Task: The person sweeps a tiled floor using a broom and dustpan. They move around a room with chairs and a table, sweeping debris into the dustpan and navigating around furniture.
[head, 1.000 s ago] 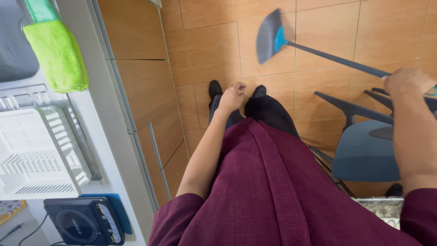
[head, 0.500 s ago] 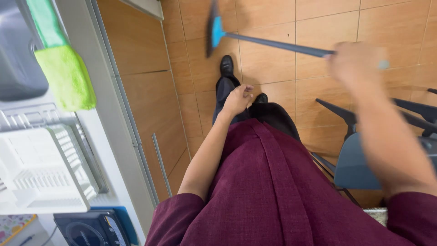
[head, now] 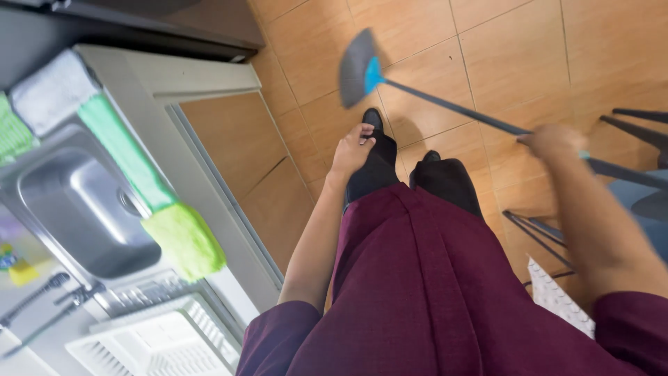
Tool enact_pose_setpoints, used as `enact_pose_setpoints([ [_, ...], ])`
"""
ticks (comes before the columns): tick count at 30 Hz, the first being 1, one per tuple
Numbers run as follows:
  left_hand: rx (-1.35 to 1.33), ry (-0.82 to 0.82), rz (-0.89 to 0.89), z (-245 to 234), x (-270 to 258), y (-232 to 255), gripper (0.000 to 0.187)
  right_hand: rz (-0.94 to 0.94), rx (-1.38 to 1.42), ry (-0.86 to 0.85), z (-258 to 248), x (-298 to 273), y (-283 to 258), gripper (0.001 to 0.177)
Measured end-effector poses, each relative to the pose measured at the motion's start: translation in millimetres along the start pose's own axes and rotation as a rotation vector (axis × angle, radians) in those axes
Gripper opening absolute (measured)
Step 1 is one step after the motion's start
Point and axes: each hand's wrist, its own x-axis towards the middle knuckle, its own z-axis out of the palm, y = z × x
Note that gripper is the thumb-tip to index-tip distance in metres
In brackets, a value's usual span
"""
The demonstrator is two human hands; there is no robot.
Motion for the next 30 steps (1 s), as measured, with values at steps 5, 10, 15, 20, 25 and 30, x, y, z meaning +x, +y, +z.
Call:
enact_pose_setpoints([
  [5, -0.017, -0.074, 0.059, -12.6, 42.0, 0.5, 0.031, 0.132, -0.004, 0.172, 3.9, 19.8, 123.4, 0.068],
  [10, 0.003, -0.153, 0.066, -9.9, 56.1, 16.9, 0.032, 0.079, -0.16, 0.398, 49.9, 94.2, 190.6, 0.07],
  [15, 0.052, -0.193, -0.025, -9.8, 56.1, 36.3, 0.032, -0.04, 0.133, 0.488, -6.8, 46.8, 159.7, 0.06],
  [20, 0.135, -0.221, 0.097, 7.6, 74.5, 36.2, 0.032, 0.031, 0.115, 0.284, -155.4, -82.6, -32.7, 0.064],
  [25, 0.269, -0.294, 0.228, 39.3, 103.1, 62.3, 0.032, -0.027, 0.468, 0.11, -74.5, -1.4, -102.4, 0.055],
  [30, 0.237, -0.394, 0.231, 67.9, 129.7, 118.5, 0.032, 0.158, 0.449, -0.056, 43.9, 45.1, 13.6, 0.059],
])
